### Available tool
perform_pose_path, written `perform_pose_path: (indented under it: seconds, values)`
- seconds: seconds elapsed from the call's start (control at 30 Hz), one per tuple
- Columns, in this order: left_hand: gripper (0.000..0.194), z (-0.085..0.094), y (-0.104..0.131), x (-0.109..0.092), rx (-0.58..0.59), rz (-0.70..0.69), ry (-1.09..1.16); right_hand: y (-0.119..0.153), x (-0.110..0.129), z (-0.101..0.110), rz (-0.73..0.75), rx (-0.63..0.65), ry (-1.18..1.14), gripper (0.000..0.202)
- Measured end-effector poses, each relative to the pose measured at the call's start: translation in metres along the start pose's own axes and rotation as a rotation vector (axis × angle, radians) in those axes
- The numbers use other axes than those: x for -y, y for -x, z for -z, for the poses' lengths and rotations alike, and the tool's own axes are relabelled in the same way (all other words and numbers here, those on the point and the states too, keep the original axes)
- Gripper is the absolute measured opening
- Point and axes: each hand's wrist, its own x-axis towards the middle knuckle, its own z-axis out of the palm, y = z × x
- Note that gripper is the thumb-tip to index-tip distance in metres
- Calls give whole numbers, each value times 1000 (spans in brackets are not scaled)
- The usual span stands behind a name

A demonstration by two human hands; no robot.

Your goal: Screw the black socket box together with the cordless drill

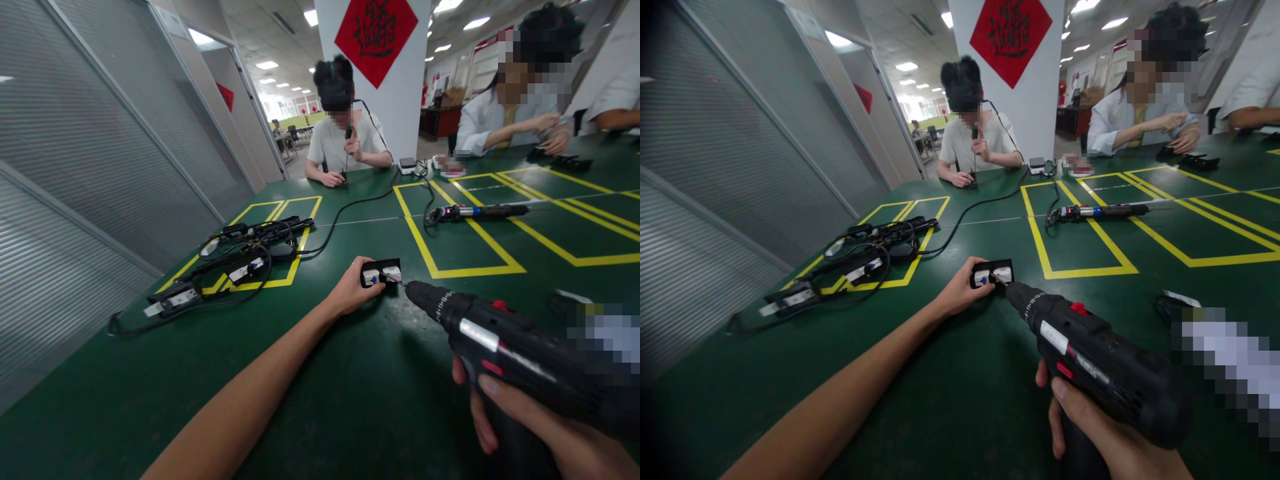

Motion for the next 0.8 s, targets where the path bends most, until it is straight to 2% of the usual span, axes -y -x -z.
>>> perform_pose_path:
  seconds: [0.13, 0.3, 0.43, 0.57, 0.8]
  values:
    - [49, 0, 0, 0, 4, 16, 12, -2, 8, 4, 7, -16, 97, 29]
    - [50, 0, 0, 2, 13, 6, 22, 0, -1, 15, 52, -16, 310, 35]
    - [50, 0, -1, 2, 5, -2, 4, 2, -6, 19, 40, 38, 336, 39]
    - [50, -1, -1, 1, -3, 6, -9, 2, -3, 18, 94, -2, 372, 35]
    - [49, -1, -1, 3, 7, -9, 7, 2, -3, 18, 35, 1, 287, 32]
